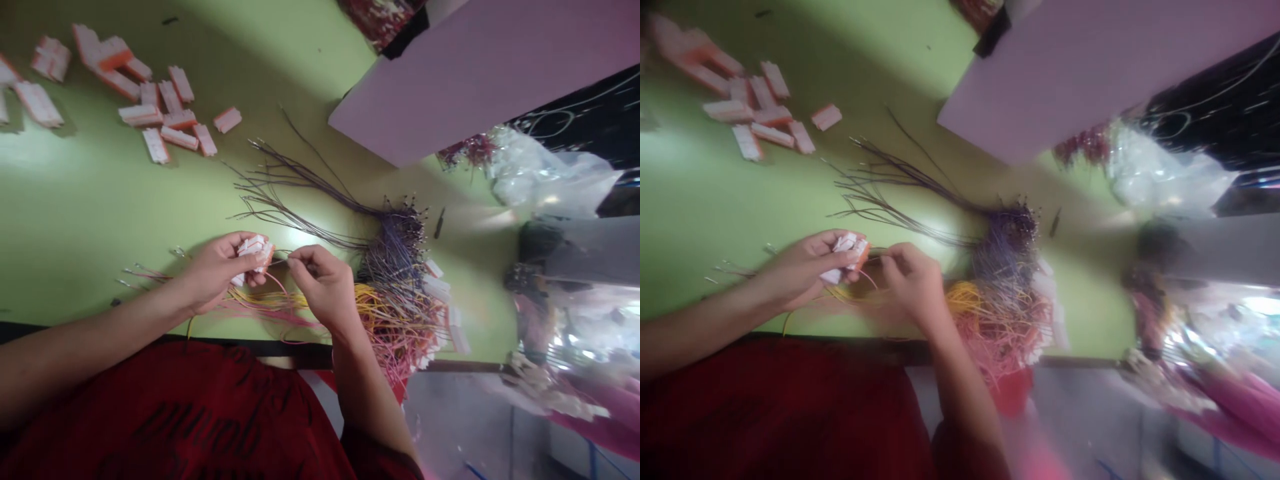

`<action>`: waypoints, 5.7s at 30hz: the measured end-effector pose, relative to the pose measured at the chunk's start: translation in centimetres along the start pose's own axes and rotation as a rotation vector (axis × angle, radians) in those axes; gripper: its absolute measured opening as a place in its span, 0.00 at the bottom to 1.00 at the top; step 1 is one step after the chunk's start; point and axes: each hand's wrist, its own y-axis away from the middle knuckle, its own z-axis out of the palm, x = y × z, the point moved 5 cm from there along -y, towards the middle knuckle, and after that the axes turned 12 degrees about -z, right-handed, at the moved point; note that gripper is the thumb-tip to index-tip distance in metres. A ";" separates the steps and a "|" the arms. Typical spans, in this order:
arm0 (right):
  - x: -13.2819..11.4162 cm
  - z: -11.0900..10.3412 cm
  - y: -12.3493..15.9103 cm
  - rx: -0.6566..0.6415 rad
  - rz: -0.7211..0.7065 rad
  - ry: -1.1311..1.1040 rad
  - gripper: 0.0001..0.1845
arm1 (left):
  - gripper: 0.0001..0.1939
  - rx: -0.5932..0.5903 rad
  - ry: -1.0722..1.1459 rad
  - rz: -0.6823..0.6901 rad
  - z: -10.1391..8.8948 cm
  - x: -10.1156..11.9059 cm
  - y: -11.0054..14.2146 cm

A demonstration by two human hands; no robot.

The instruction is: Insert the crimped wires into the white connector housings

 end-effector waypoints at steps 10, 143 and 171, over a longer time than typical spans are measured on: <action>-0.3 -0.6 0.8 0.026 -0.205 0.201 0.07 | 0.15 -0.031 0.025 -0.037 -0.2 0.1 -0.2; -2.0 1.1 1.2 -0.072 -0.420 0.670 0.12 | 0.21 -0.006 -0.110 0.018 -0.3 -0.3 -0.3; -0.3 2.0 1.3 -0.080 -0.211 0.426 0.09 | 0.20 0.032 -0.120 0.041 -0.2 -0.4 -0.2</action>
